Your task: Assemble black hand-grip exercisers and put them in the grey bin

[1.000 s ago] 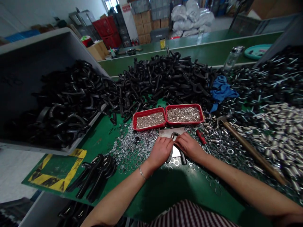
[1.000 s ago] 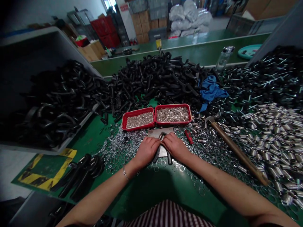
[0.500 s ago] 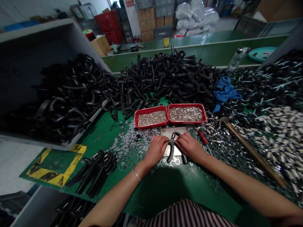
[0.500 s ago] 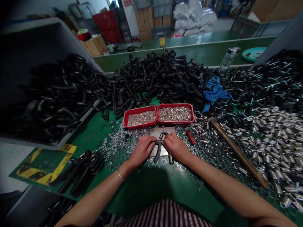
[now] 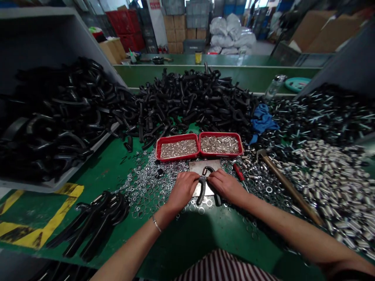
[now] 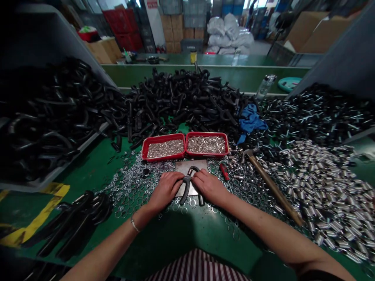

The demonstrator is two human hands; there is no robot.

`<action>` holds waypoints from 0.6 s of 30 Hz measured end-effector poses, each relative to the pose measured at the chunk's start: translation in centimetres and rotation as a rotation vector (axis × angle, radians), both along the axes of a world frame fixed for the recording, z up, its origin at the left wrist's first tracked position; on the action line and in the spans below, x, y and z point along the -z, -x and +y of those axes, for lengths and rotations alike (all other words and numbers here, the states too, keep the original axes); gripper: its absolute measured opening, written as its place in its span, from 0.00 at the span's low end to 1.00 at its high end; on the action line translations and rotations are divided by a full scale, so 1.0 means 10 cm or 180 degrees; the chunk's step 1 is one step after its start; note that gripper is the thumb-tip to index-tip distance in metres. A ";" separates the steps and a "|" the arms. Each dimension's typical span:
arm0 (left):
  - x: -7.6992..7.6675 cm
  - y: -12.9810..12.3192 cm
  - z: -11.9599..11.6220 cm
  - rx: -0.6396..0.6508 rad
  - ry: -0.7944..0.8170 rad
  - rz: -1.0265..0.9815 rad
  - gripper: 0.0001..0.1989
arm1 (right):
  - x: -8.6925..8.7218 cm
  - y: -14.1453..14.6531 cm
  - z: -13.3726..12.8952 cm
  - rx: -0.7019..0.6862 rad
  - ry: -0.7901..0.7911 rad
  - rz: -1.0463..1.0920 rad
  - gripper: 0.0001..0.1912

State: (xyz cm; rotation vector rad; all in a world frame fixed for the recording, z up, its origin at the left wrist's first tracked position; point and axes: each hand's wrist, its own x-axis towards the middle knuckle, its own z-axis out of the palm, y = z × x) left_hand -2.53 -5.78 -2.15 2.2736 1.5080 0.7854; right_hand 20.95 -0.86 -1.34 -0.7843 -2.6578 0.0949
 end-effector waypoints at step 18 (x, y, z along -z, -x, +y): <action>-0.43 0.69 1.30 -0.1090 0.0534 0.2003 0.13 | -0.42 -2.04 0.27 0.2676 0.0550 -0.0543 0.19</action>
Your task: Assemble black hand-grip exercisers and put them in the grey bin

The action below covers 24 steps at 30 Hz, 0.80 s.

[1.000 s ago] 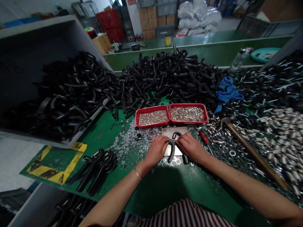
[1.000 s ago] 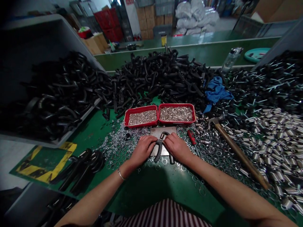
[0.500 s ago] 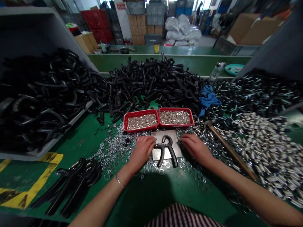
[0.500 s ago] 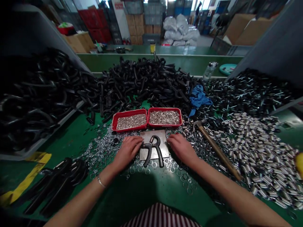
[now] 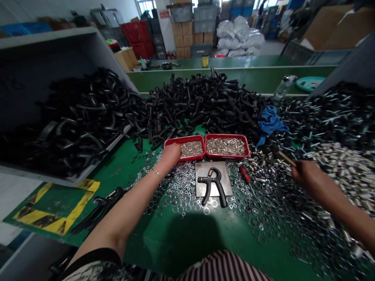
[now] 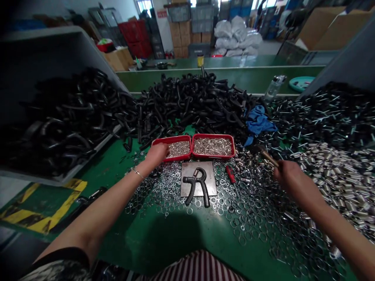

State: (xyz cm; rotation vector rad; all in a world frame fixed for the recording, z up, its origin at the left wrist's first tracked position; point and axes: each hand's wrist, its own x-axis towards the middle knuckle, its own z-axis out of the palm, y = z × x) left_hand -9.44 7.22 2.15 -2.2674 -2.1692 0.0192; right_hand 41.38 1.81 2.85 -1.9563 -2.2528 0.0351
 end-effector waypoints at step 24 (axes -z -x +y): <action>0.00 -0.37 -0.84 0.0146 -0.0120 -0.3567 0.06 | -0.10 1.58 -0.64 -0.1107 0.1184 0.1391 0.21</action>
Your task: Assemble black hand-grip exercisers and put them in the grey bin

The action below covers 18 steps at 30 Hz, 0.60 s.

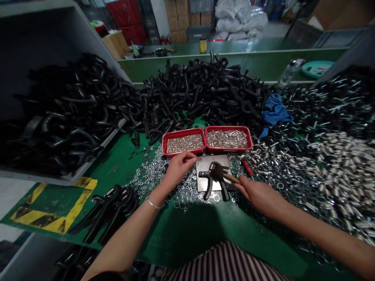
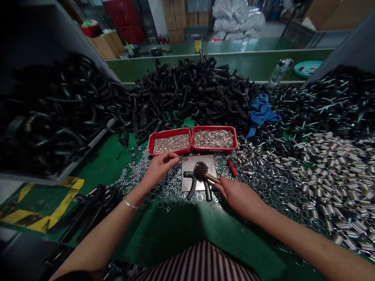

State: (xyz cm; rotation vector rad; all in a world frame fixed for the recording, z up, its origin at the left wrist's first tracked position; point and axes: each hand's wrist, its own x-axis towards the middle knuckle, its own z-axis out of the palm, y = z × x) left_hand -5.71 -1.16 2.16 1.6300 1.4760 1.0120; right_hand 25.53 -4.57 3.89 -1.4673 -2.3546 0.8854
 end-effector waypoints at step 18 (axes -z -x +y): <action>0.19 -0.61 0.37 0.0779 -0.0169 0.1652 0.06 | 0.33 -0.21 -0.26 0.1605 0.1639 0.1993 0.24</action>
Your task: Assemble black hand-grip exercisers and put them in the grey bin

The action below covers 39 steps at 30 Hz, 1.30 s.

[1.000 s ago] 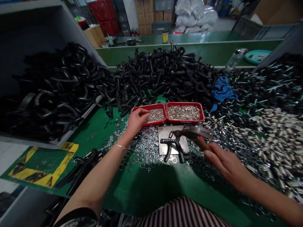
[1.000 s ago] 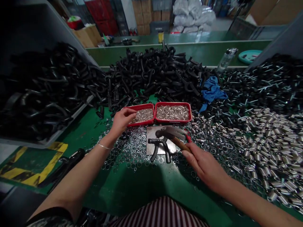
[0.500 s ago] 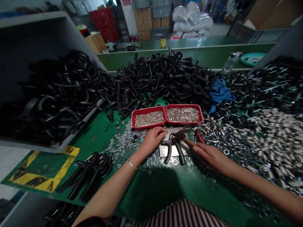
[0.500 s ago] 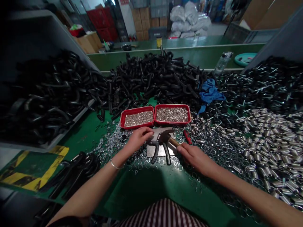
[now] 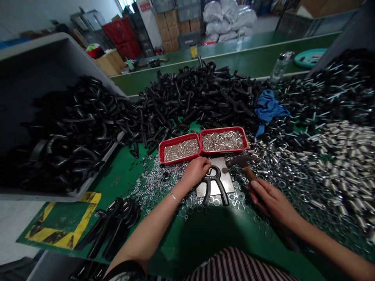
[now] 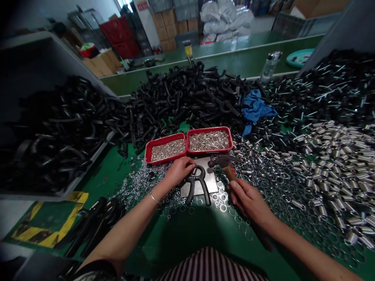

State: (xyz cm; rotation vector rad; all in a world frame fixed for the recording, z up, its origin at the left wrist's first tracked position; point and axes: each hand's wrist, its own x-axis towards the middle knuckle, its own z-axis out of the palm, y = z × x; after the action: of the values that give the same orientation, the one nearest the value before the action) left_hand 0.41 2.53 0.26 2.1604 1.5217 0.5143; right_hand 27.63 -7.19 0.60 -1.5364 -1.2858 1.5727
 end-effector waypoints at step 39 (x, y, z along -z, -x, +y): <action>0.06 -0.08 -0.79 0.0582 -0.0872 0.1044 0.14 | -0.47 0.34 0.84 -0.1921 -0.1891 -0.2632 0.21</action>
State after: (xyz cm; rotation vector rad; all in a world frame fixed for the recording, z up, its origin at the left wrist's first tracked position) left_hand 1.18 -5.37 -0.37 2.6743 1.4613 0.3335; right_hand 24.23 1.23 5.29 -1.4918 -2.5730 0.6502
